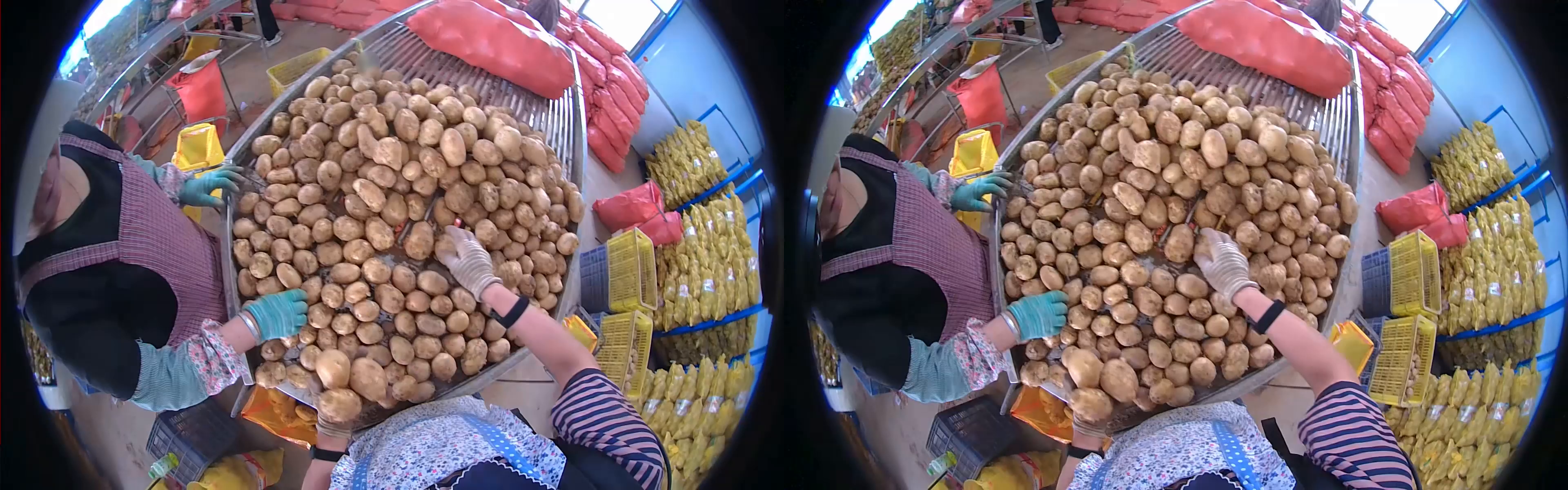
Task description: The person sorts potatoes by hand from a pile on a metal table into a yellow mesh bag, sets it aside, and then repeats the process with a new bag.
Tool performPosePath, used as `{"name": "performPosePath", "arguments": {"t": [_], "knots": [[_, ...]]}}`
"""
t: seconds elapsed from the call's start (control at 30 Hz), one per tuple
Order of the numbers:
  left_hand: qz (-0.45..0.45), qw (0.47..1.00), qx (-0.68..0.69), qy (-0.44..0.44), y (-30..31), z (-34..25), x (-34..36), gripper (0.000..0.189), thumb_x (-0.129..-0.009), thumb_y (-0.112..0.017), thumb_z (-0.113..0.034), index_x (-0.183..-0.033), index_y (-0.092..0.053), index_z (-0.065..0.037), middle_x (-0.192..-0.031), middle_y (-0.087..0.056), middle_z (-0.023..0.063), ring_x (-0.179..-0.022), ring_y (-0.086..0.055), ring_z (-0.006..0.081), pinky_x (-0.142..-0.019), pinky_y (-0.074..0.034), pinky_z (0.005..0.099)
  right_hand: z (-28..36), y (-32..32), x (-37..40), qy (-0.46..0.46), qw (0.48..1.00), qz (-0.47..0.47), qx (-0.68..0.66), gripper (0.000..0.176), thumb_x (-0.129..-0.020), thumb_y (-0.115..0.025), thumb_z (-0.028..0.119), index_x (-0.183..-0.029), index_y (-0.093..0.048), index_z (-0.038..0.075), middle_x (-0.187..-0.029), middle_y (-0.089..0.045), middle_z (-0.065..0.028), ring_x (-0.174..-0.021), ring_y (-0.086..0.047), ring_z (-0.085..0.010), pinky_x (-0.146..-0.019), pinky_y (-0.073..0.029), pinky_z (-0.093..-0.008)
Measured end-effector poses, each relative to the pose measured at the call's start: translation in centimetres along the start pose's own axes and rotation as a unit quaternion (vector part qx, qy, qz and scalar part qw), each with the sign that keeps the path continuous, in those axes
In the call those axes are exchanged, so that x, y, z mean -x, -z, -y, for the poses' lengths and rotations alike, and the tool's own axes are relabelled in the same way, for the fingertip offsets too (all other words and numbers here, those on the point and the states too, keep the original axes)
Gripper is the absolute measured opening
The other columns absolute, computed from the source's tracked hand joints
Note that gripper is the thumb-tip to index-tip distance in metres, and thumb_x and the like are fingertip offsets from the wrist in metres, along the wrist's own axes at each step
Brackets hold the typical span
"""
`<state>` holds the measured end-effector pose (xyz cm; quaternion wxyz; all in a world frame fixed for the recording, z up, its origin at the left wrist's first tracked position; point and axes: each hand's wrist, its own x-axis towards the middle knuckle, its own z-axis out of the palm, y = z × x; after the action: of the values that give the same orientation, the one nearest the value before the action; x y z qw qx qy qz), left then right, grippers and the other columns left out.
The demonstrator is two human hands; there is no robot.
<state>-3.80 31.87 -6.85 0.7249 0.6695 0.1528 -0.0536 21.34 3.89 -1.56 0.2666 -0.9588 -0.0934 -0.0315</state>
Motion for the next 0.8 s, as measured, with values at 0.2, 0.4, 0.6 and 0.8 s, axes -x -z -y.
{"name": "performPosePath", "arguments": {"t": [0.2, 0.4, 0.6, 0.8], "knots": [[0.039, 0.911, 0.368, 0.183, 1.0, 2.0, 1.1, 0.076, -0.082, -0.067, -0.054, -0.137, -0.047, -0.007, -0.130, -0.057, 0.0154, -0.114, -0.056, 0.0346, -0.097, -0.045, 0.0531, 5.0, 0.0, -4.1, 0.083, 0.995, 0.042, -0.021, 0.061, -0.083, -0.064, 0.018, -0.140, -0.044, 0.012, -0.134, -0.052, -0.0211, -0.116, -0.055, -0.0382, -0.098, -0.047, -0.0455], [0.017, 0.730, 0.634, 0.254, 2.6, 4.9, 3.1, 0.071, -0.084, -0.066, -0.053, -0.136, -0.049, -0.008, -0.126, -0.060, 0.0147, -0.109, -0.059, 0.0337, -0.093, -0.048, 0.0516, 8.1, -5.2, -8.0, 0.108, 0.992, 0.047, -0.049, 0.059, -0.084, -0.063, 0.017, -0.140, -0.044, 0.013, -0.132, -0.054, -0.0167, -0.115, -0.056, -0.0373, -0.095, -0.048, -0.0453], [-0.001, 0.704, 0.655, 0.273, 2.7, 7.0, 5.6, 0.066, -0.086, -0.065, -0.051, -0.134, -0.051, -0.009, -0.123, -0.062, 0.0141, -0.103, -0.063, 0.0328, -0.089, -0.052, 0.0501, 8.3, -7.5, -11.8, 0.187, 0.981, -0.038, 0.015, 0.020, -0.087, -0.060, 0.017, -0.105, -0.063, 0.008, -0.109, -0.064, -0.0155, -0.093, -0.063, -0.0367, -0.079, -0.051, -0.0465], [0.003, 0.682, 0.679, 0.271, 2.7, 8.2, 5.9, 0.061, -0.088, -0.064, -0.049, -0.133, -0.053, -0.009, -0.120, -0.064, 0.0134, -0.097, -0.066, 0.0319, -0.085, -0.056, 0.0486, 7.9, -9.9, -11.4, 0.194, 0.977, -0.028, 0.089, 0.018, -0.085, -0.062, 0.025, -0.092, -0.064, 0.009, -0.090, -0.065, -0.0162, -0.077, -0.066, -0.0345, -0.068, -0.053, -0.0475]]}}
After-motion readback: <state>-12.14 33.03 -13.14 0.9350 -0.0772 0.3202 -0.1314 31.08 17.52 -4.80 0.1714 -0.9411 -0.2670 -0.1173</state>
